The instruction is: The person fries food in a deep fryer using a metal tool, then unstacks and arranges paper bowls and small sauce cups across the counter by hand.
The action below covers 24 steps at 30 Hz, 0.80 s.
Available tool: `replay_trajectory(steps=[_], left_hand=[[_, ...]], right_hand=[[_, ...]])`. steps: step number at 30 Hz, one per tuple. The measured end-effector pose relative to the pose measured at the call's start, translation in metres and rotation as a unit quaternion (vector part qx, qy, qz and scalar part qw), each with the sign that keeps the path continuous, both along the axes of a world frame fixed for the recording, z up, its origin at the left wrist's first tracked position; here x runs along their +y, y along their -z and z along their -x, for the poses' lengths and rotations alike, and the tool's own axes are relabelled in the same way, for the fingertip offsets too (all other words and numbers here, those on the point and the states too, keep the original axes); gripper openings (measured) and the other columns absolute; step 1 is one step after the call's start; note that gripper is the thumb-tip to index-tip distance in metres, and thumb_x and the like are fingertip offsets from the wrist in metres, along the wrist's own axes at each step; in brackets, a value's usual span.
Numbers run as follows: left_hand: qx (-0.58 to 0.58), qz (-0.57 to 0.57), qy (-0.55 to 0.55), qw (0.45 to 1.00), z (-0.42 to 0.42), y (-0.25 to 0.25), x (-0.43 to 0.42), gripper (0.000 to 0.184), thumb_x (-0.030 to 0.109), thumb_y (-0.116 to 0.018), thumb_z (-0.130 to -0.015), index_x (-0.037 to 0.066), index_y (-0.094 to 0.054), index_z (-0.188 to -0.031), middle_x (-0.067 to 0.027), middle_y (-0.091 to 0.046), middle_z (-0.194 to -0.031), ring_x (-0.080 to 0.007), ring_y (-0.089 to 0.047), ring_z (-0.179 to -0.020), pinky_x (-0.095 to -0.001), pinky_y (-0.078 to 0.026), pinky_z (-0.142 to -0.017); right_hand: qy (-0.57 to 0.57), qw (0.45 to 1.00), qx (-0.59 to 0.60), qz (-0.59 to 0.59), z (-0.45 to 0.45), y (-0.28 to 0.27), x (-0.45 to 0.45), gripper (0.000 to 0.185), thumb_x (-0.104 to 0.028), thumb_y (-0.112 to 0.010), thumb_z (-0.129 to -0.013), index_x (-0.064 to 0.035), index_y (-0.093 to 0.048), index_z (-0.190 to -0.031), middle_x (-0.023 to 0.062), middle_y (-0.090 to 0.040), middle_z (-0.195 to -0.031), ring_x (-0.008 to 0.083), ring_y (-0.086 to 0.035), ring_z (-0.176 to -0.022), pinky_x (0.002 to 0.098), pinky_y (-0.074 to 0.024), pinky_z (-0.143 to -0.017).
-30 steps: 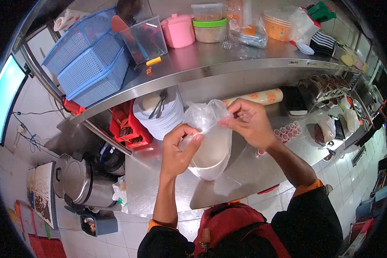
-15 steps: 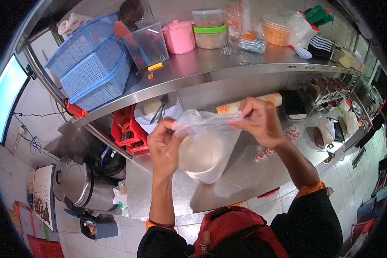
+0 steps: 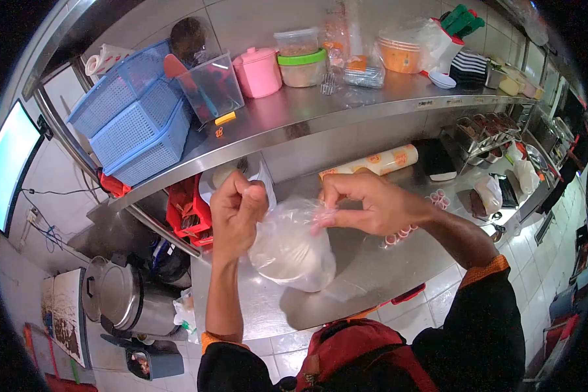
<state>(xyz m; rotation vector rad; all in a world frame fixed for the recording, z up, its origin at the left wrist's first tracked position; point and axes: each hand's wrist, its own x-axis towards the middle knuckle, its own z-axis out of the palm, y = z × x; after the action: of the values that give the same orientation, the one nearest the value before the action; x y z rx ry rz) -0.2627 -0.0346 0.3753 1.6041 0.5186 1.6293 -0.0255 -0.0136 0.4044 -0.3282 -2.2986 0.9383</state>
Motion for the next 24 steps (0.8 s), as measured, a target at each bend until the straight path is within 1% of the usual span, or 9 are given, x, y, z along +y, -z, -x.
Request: replay_trajectory(steps=[3,5,12,16,19,20,21,22,24], left_hand=[[0.036,0.058,0.065,0.996,0.014,-0.008,0.003,0.031,0.022,-0.070,-0.084,0.008,-0.044,-0.074,-0.0005,-0.049,-0.063,-0.0082,-0.044,-0.058,-0.0226,-0.032,-0.055],[0.403,-0.128,-0.030,0.906,0.015,-0.024,-0.002,0.035,0.033,-0.074,-0.075,0.007,-0.052,-0.072,-0.0007,-0.050,-0.061,-0.0137,-0.044,-0.060,-0.0289,-0.032,-0.062],[0.594,-0.259,-0.188,0.738,0.028,-0.058,-0.014,0.035,0.034,-0.077,-0.065,0.004,-0.059,-0.061,-0.0042,-0.056,-0.070,-0.0234,-0.049,-0.071,-0.0340,-0.032,-0.072],[0.464,-0.246,-0.294,0.798,0.060,-0.049,-0.021,0.031,0.031,-0.070,-0.073,0.001,-0.060,-0.071,-0.0109,-0.057,-0.085,-0.0258,-0.052,-0.083,-0.0355,-0.036,-0.078],[0.202,-0.195,-0.337,0.899,0.055,0.007,-0.032,0.050,0.034,-0.060,-0.083,0.001,-0.051,-0.119,-0.0180,-0.049,-0.127,-0.0318,-0.050,-0.113,-0.0447,-0.036,-0.100],[0.008,0.032,-0.328,0.944,0.043,0.023,-0.043,0.060,0.039,-0.055,-0.085,0.000,-0.042,-0.129,-0.0180,-0.047,-0.131,-0.0312,-0.047,-0.117,-0.0463,-0.038,-0.099],[-0.027,0.049,-0.317,0.947,0.027,0.044,-0.036,0.060,0.038,-0.055,-0.085,-0.001,-0.042,-0.129,-0.0181,-0.046,-0.131,-0.0312,-0.047,-0.117,-0.0462,-0.038,-0.100],[0.003,0.034,-0.333,0.942,0.012,0.060,-0.033,0.060,0.038,-0.054,-0.086,-0.001,-0.041,-0.130,-0.0182,-0.046,-0.132,-0.0312,-0.046,-0.118,-0.0460,-0.037,-0.100],[0.031,0.052,-0.326,0.943,-0.016,0.086,-0.034,0.060,0.038,-0.053,-0.086,-0.001,-0.040,-0.130,-0.0184,-0.045,-0.133,-0.0313,-0.045,-0.119,-0.0457,-0.036,-0.101]], right_hand=[[-0.013,0.999,-0.039,-0.015,-0.007,-0.011,-0.002,0.022,-0.016,-0.067,-0.081,-0.0027,-0.056,-0.095,0.0098,-0.060,-0.078,0.0244,-0.058,-0.075,0.0355,-0.0450,-0.070],[0.008,0.992,-0.092,-0.086,-0.010,-0.023,-0.010,0.023,-0.019,-0.067,-0.081,-0.0039,-0.057,-0.095,0.0099,-0.060,-0.079,0.0239,-0.057,-0.078,0.0354,-0.0441,-0.073],[-0.028,0.950,-0.165,-0.262,-0.024,-0.031,0.003,0.020,-0.026,-0.068,-0.080,-0.0062,-0.064,-0.085,0.0045,-0.062,-0.083,0.0247,-0.055,-0.086,0.0389,-0.0372,-0.086],[0.040,0.969,-0.124,-0.212,-0.026,-0.025,0.001,0.018,-0.021,-0.069,-0.078,-0.0046,-0.064,-0.081,0.0110,-0.058,-0.111,0.0263,-0.051,-0.108,0.0406,-0.0346,-0.095],[0.088,0.983,0.146,-0.064,-0.015,0.027,-0.004,0.052,-0.036,-0.062,-0.086,-0.0079,-0.047,-0.127,0.0173,-0.036,-0.135,0.0299,-0.033,-0.130,0.0421,-0.0230,-0.109],[0.141,0.976,0.162,-0.035,-0.009,0.072,0.002,0.064,-0.041,-0.055,-0.090,-0.0071,-0.031,-0.139,0.0135,-0.026,-0.144,0.0267,-0.023,-0.135,0.0407,-0.0187,-0.112],[0.223,0.962,0.160,0.004,0.005,0.108,-0.007,0.061,-0.040,-0.047,-0.095,-0.0050,-0.029,-0.141,0.0119,-0.021,-0.148,0.0258,-0.019,-0.138,0.0399,-0.0144,-0.113],[0.127,0.876,0.371,0.282,0.031,0.153,-0.017,0.061,-0.043,-0.035,-0.098,-0.0051,-0.023,-0.145,0.0101,-0.019,-0.151,0.0213,-0.014,-0.139,0.0406,-0.0144,-0.112],[0.283,0.893,0.234,0.260,0.074,0.233,-0.018,0.057,-0.041,-0.031,-0.100,-0.0019,-0.030,-0.141,0.0100,-0.030,-0.146,0.0208,-0.024,-0.136,0.0363,-0.0167,-0.112]])
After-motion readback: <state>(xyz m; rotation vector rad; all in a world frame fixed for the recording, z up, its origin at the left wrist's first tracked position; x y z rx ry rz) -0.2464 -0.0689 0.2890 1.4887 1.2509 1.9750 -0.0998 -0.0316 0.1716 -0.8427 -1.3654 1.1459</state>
